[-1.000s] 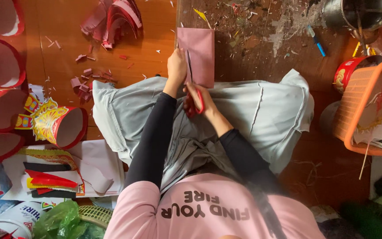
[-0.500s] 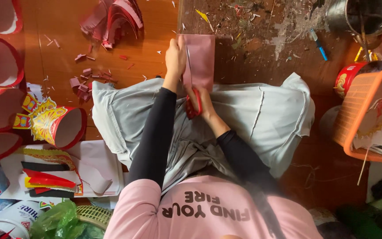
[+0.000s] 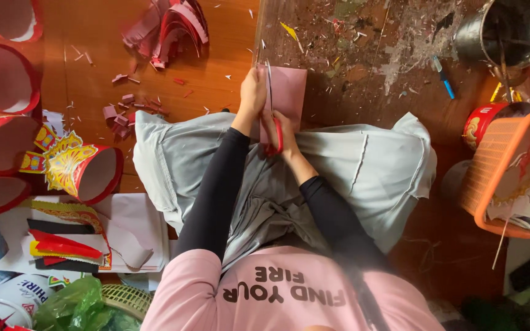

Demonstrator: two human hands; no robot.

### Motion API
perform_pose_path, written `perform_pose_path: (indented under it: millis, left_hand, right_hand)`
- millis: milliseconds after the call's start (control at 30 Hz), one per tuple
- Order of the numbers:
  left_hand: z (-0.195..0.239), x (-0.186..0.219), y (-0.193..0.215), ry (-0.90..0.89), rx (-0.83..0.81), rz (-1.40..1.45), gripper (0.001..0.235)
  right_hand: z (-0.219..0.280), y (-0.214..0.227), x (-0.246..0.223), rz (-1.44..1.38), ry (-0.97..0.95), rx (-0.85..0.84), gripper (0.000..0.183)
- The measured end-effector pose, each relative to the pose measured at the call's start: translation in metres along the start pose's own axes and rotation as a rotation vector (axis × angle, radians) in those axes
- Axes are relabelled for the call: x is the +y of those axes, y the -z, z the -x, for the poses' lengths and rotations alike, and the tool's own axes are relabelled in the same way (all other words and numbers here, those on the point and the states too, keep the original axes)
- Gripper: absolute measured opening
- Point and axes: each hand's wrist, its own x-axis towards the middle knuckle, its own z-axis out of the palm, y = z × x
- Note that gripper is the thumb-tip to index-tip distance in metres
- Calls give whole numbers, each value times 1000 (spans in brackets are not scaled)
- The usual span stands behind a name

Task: Cutting pink paper into strips using scissors.

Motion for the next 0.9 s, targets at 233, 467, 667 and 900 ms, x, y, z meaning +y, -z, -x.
perform_pose_path:
  millis: [233,467,667,900]
  left_hand:
    - [2,-17,-4,-44,-44,169,34]
    - [37,35,49,42,-52,570,24]
    - [105,108,148,103,-101,1275,14]
    - [191,152,288,-149,57,908,19]
  right_hand:
    - [-3,4,28,67,98,0,32]
    - [35,0,-52,-139,56,-186,18]
    - [75,-22,-95,-53,200,-368,17]
    - [131,-54,-151,201,-32,-408,19]
